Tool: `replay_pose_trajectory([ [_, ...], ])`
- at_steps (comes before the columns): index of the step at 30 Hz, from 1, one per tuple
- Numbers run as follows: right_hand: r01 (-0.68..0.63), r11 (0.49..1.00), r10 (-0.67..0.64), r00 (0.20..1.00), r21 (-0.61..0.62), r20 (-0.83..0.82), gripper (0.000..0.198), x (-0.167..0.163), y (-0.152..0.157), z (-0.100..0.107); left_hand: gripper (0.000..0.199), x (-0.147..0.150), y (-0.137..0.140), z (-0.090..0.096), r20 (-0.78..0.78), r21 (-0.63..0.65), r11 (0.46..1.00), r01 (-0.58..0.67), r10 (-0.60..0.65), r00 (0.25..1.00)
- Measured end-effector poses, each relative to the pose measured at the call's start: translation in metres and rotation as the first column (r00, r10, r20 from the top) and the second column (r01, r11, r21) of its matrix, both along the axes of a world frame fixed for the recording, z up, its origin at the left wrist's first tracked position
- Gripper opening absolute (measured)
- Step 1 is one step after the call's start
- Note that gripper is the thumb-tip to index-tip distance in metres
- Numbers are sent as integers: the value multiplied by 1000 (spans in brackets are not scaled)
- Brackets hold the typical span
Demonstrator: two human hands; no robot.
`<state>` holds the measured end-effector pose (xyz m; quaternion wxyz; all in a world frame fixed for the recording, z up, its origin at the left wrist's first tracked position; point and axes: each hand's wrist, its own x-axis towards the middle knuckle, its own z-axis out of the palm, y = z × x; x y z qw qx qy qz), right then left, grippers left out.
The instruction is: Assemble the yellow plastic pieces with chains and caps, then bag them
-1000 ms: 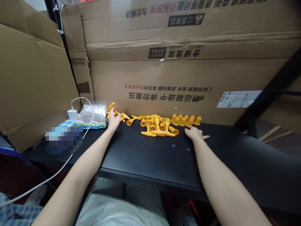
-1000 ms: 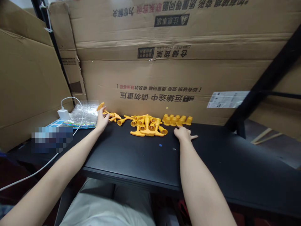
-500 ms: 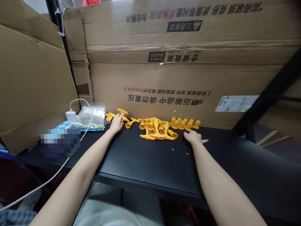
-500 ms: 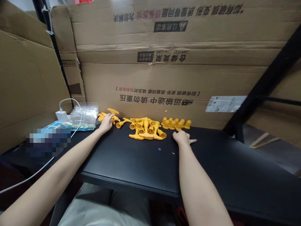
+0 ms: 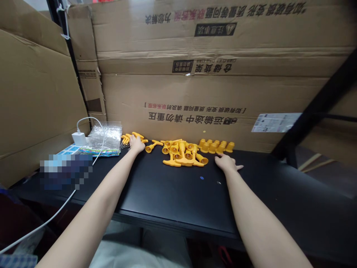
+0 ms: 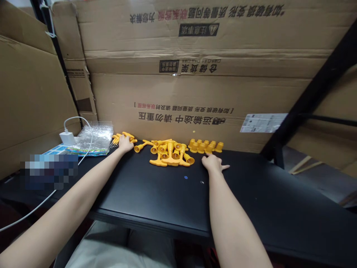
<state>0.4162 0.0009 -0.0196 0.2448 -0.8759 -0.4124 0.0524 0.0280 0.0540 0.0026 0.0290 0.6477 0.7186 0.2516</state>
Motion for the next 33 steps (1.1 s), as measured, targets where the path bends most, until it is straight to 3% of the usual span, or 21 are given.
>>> replay_pose_trajectory([
  [9,-4,1000,4,1000,4,15,42,1,2,-2,35,7,-11,17,103,-52,987,-150,155,982],
  [12,-11,1000,11,1000,-19,8,44,-2,-1,1,37,11,-19,22,95,24,986,-163,160,982],
  [14,-17,1000,17,1000,-23,9,44,-3,-2,3,35,15,-26,23,19,153,986,-69,66,998],
  [16,-16,1000,16,1000,-23,9,44,-3,-2,3,31,21,-31,21,-118,217,968,129,-106,987],
  [18,-11,1000,11,1000,-15,3,44,-3,-2,2,28,26,-35,17,-227,151,940,305,-267,936],
  [20,-7,1000,7,1000,9,-3,42,-3,-2,2,26,32,-36,13,-272,72,926,371,-339,900],
  [29,-1,1000,1,1000,-16,-9,41,-8,-5,7,31,41,-28,6,-261,30,961,276,-259,930],
  [33,6,999,-6,1000,43,-16,37,-13,-10,11,32,39,-24,8,-171,64,979,194,-181,969],
])
